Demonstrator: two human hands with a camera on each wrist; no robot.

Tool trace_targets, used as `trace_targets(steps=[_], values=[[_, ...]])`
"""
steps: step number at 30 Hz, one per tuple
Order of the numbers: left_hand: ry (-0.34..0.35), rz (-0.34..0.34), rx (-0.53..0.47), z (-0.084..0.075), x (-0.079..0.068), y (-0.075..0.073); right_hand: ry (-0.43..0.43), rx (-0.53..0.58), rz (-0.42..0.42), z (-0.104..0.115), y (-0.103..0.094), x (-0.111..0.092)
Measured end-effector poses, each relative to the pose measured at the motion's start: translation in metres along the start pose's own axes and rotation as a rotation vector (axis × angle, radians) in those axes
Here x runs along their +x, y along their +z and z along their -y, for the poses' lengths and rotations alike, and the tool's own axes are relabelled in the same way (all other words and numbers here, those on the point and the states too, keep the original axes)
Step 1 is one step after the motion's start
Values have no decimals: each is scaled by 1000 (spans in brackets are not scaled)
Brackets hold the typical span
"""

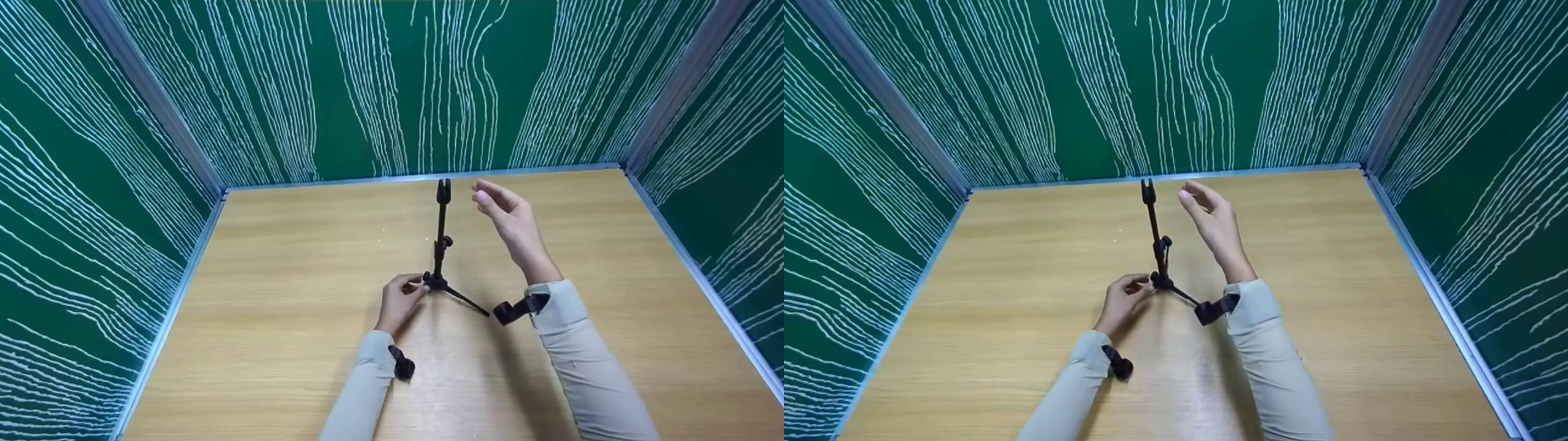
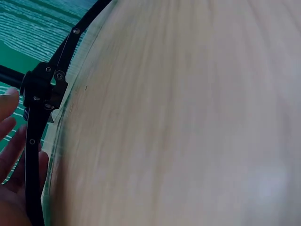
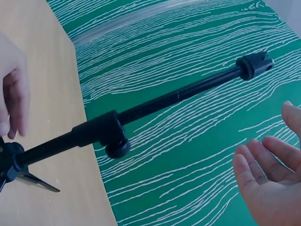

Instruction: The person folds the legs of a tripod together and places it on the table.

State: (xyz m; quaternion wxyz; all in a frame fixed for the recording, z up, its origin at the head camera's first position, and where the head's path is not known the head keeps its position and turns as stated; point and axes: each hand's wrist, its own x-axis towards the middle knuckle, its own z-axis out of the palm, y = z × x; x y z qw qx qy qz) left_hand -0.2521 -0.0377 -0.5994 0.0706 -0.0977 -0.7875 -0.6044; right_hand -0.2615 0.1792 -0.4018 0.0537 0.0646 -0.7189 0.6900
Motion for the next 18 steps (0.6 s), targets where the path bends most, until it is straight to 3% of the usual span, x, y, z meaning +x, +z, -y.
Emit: trace_targets(steps=[18], values=[[-60, -26, 187, -1, -1, 1, -44, -32, 52, 22, 18, 9]])
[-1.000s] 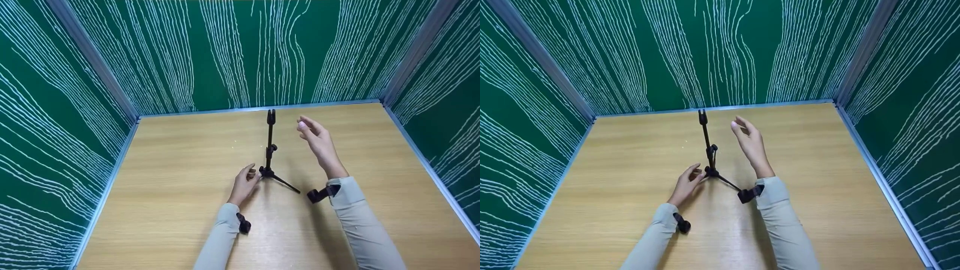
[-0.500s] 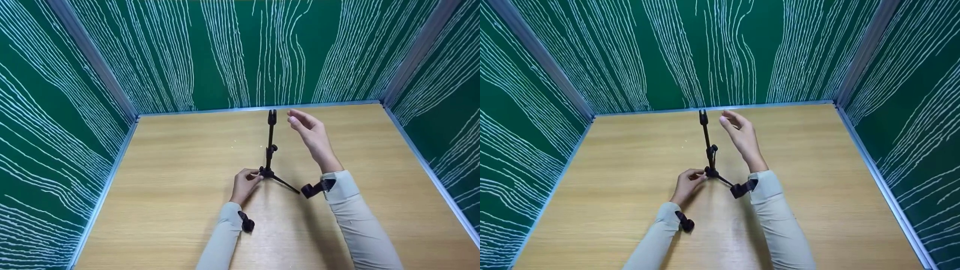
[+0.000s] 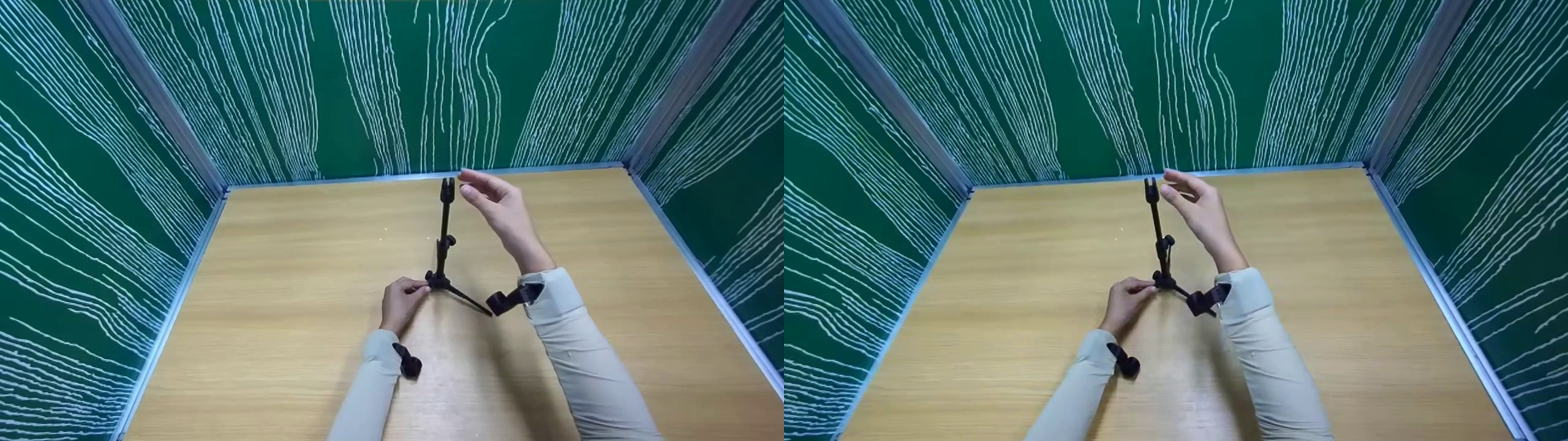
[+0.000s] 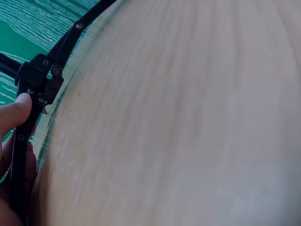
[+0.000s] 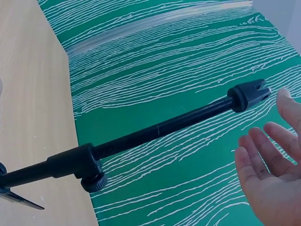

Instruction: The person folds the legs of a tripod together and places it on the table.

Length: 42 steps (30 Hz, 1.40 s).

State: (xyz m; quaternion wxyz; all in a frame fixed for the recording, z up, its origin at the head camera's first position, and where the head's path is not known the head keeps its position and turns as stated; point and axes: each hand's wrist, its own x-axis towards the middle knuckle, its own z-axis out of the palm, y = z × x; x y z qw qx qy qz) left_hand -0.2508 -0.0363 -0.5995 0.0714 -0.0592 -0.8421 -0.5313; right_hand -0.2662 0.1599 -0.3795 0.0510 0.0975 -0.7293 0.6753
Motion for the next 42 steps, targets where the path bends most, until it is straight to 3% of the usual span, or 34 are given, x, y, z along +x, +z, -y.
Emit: trace_targets(steps=[14, 24, 42], values=[[-42, 19, 50, 0, -1, 0, -41, 27, 31, 4, 11, 6], [-51, 16, 60, 2, -1, 0, -70, -39, 52, 5, 14, 8], [-63, 23, 41, 2, 0, 1, -53, -59, 4, 3, 18, 9]])
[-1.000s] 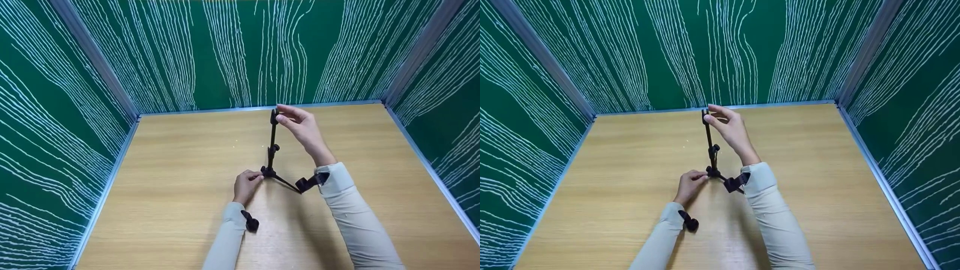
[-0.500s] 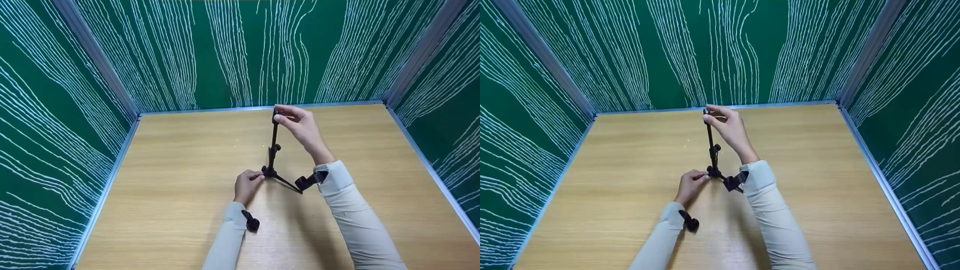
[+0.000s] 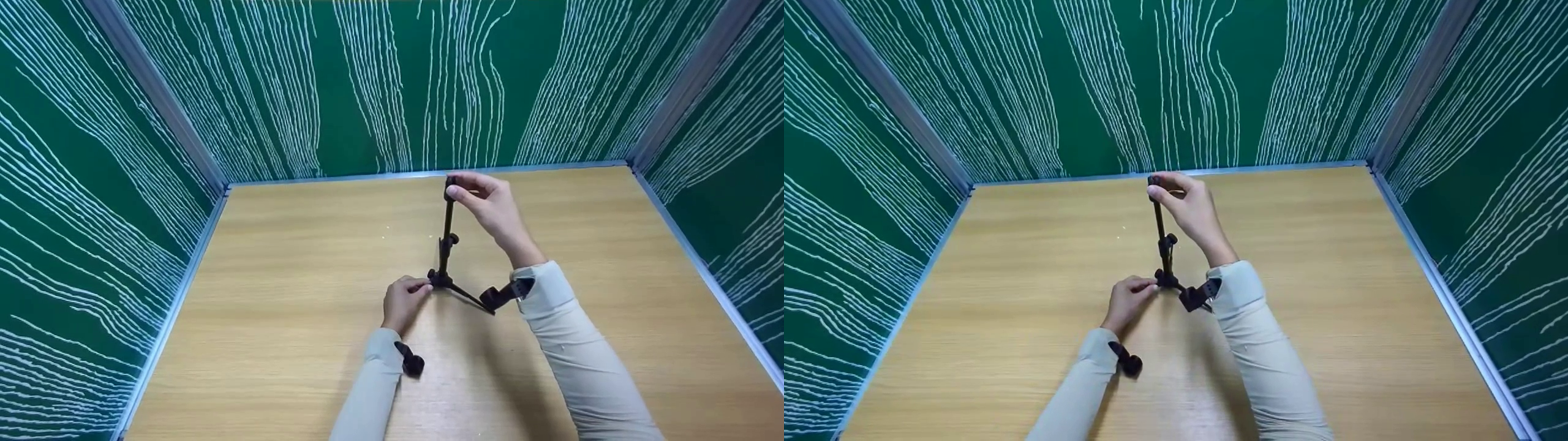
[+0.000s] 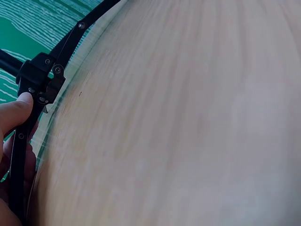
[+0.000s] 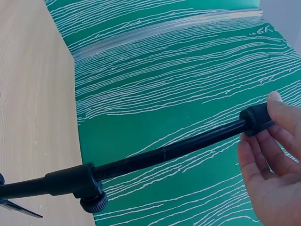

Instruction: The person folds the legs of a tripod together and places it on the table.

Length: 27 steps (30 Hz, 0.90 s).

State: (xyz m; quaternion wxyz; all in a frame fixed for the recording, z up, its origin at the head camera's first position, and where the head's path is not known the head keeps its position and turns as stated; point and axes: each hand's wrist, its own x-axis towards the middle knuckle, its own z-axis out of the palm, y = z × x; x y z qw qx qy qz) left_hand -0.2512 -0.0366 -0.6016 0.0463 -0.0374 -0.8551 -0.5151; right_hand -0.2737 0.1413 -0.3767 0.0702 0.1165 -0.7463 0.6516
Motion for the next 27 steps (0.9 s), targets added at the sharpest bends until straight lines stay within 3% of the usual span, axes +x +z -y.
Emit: trace_targets(steps=[8, 15, 27], values=[[24, 1, 0, 0, 0, -1, 13, -36, 0, -9, 2, -2], [6, 7, 10, -1, 0, -1, -10, -35, 3, -11, 2, -1], [7, 4, 26, -1, 0, -1, 25, -33, 2, -13, 2, -4]])
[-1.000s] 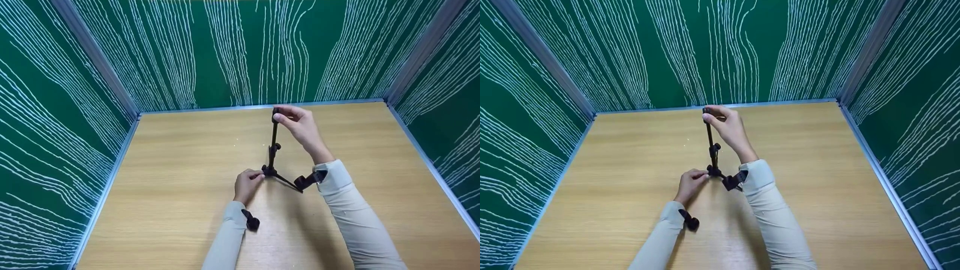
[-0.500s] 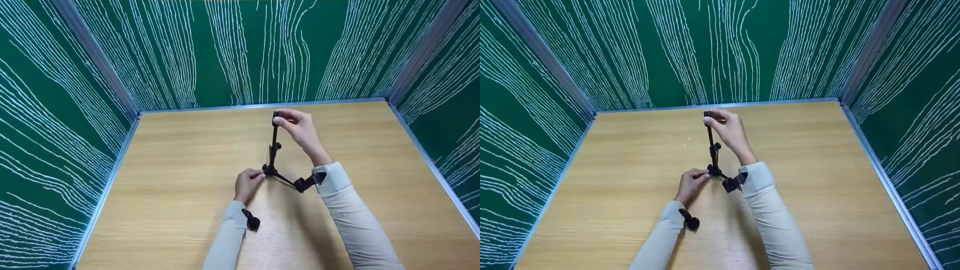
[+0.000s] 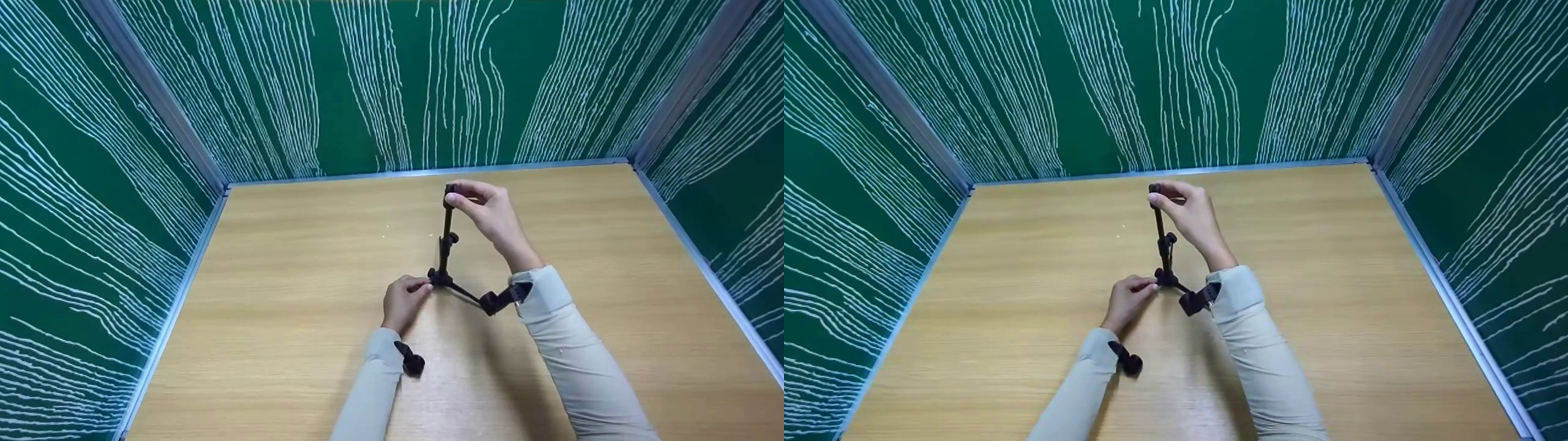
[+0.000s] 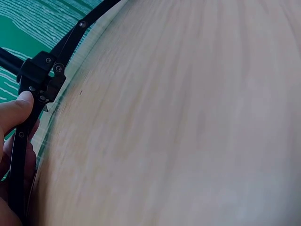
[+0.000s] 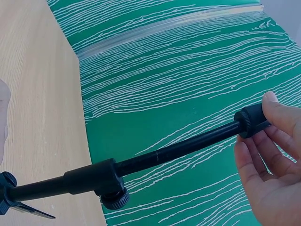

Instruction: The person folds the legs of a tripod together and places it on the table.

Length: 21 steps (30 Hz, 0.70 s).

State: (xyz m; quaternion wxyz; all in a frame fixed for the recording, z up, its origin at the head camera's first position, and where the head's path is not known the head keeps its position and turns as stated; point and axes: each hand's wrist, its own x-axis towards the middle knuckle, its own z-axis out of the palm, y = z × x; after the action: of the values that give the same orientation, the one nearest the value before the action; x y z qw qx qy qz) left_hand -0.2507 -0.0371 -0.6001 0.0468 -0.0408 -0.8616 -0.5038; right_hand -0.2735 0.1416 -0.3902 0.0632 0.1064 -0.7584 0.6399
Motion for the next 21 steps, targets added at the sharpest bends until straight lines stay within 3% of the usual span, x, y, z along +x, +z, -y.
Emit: trace_targets(steps=[21], values=[[0, -1, -15, 3, 0, 0, 6, 48, 2, -1, 1, -1]])
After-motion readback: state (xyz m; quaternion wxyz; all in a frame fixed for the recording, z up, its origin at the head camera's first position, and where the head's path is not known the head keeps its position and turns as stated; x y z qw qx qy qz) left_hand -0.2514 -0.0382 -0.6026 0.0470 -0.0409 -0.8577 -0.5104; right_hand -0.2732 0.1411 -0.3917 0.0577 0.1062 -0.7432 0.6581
